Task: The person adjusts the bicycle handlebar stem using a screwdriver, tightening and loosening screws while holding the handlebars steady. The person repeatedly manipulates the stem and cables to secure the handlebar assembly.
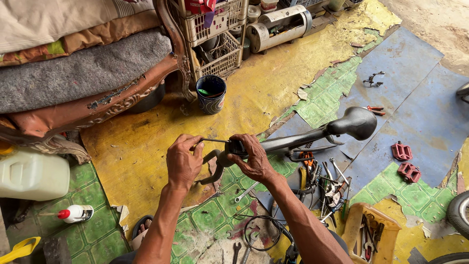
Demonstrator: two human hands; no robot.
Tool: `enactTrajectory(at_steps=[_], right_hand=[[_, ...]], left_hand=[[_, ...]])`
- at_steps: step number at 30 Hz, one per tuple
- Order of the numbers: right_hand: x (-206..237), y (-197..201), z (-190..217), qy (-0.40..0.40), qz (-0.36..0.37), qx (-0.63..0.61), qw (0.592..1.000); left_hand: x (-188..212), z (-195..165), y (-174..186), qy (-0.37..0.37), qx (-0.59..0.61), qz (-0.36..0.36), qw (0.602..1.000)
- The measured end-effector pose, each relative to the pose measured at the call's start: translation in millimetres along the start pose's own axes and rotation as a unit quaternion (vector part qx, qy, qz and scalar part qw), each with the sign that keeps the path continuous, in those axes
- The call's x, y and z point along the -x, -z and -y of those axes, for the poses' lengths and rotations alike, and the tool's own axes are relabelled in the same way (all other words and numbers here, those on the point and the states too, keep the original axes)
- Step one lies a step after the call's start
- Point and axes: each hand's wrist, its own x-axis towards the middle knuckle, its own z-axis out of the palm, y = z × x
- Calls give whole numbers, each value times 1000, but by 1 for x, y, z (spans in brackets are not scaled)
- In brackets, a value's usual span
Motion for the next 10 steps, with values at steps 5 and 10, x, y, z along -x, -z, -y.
enactTrajectory(at_steps=[5, 10], right_hand=[[-1, -1, 0, -12, 5, 7, 1000], [1, -2, -2, -8, 0, 3, 1000]], left_hand=[[0, -20, 8, -14, -66, -24, 997], [-5, -34, 10, 114, 36, 11, 993]])
